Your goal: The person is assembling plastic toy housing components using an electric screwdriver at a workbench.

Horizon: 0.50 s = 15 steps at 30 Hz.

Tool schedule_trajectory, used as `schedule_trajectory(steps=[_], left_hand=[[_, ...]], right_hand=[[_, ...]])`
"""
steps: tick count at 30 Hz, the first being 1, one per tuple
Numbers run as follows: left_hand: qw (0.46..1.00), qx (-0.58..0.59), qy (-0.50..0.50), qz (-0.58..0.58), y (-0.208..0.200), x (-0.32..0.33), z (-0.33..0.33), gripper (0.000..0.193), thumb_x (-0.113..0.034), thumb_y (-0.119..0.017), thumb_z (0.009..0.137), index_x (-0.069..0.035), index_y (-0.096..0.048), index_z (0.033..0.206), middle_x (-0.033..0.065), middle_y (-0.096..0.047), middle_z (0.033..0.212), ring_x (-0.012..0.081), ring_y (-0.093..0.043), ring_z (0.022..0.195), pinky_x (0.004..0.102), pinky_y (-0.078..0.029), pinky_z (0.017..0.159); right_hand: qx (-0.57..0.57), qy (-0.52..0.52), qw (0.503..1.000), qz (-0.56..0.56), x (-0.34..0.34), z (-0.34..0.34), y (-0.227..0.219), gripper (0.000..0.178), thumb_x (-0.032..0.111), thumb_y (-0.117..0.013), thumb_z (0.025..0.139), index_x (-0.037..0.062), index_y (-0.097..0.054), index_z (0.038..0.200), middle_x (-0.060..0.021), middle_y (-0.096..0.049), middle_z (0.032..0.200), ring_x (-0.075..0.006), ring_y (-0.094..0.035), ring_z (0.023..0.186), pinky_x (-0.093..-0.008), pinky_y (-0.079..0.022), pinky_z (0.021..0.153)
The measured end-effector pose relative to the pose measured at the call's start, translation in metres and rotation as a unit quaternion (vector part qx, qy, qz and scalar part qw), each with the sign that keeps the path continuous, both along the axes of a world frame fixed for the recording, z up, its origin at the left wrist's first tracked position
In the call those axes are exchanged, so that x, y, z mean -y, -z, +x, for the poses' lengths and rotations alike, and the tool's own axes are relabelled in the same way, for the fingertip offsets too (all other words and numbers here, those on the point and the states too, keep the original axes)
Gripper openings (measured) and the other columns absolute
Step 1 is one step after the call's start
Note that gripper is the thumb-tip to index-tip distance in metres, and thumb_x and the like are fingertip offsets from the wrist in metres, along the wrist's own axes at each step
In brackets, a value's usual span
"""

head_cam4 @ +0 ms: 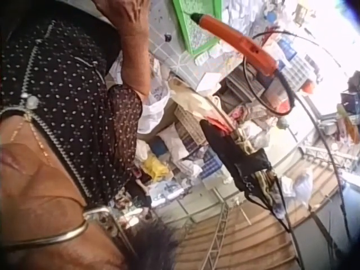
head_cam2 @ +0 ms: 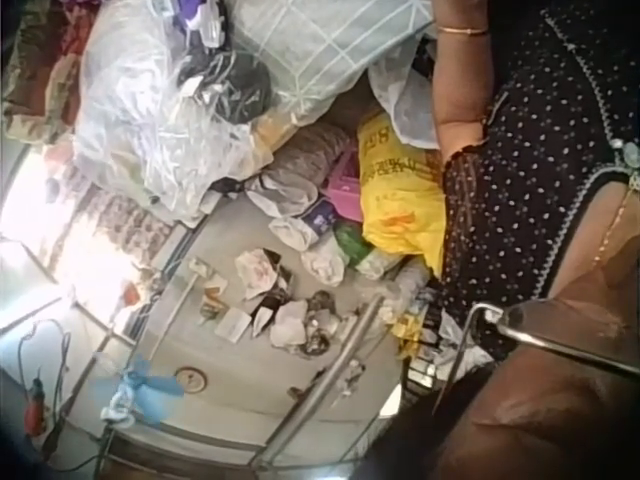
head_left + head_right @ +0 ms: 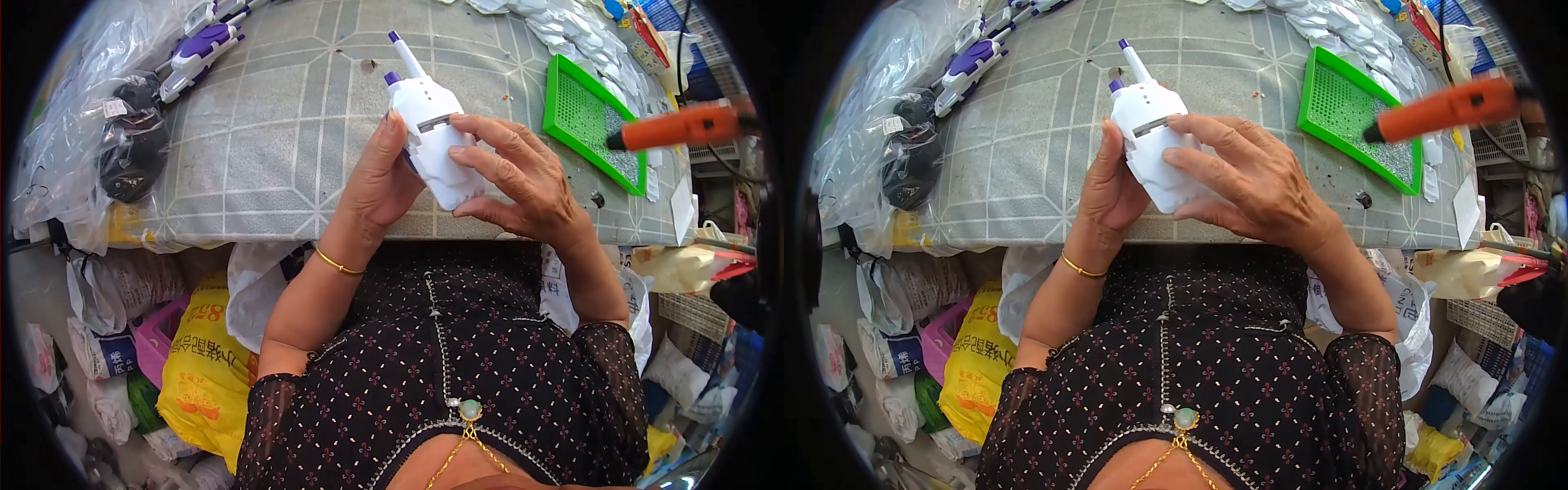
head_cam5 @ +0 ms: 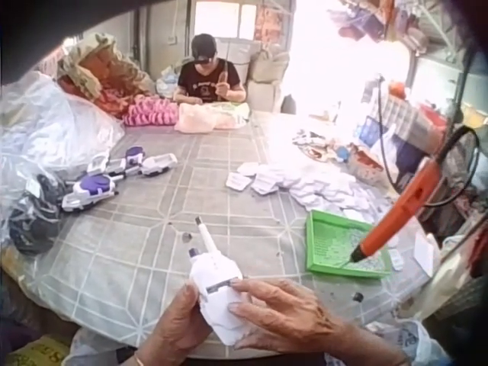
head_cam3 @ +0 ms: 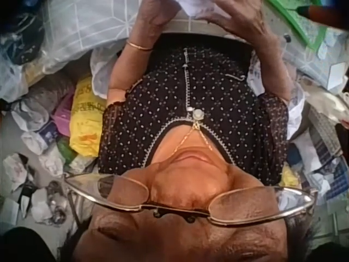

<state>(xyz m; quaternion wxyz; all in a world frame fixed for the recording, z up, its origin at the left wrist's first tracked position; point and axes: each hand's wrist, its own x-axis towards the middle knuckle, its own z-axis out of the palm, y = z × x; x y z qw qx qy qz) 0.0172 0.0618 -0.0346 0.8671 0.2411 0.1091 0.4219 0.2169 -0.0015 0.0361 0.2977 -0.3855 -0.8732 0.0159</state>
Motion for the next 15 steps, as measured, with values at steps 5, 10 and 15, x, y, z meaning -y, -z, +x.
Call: schedule_trajectory(steps=[5,10,15], left_hand=[[1.0,0.021,0.013,0.009,-0.002,0.0018,-0.0005,0.079,-0.057,-0.067,0.096,-0.006,-0.043,0.151,0.0122,-0.06,0.138,0.0255,-0.06,0.127,0.0456,-0.048,0.111],[0.999,0.023,0.019,0.019,-0.0018,0.0017,-0.0003,0.082,-0.057,-0.069,0.094,-0.006,-0.041,0.152,0.0116,-0.061,0.137,0.0246,-0.06,0.127,0.0428,-0.047,0.112],[1.0,0.003,0.008,0.02,0.0024,0.0015,0.0,0.081,-0.056,-0.068,0.095,-0.006,-0.041,0.152,0.0111,-0.062,0.135,0.0244,-0.061,0.126,0.0425,-0.049,0.11]], right_hand=[[-0.068,-0.004,0.998,-0.011,0.0005,-0.0036,-0.0041,0.066,0.039,-0.087,0.074,0.01,-0.066,0.129,-0.016,-0.065,0.136,-0.0331,-0.067,0.107,-0.0397,-0.056,0.089],[-0.036,0.001,0.999,0.016,-0.0008,-0.0011,-0.0065,0.065,0.039,-0.086,0.075,0.0107,-0.066,0.129,-0.0139,-0.065,0.135,-0.0302,-0.067,0.105,-0.0386,-0.055,0.087],[0.038,0.007,0.997,0.067,0.0005,-0.0028,-0.003,0.065,0.043,-0.084,0.076,0.01,-0.066,0.129,-0.0148,-0.066,0.135,-0.0304,-0.067,0.108,-0.0377,-0.054,0.084]])
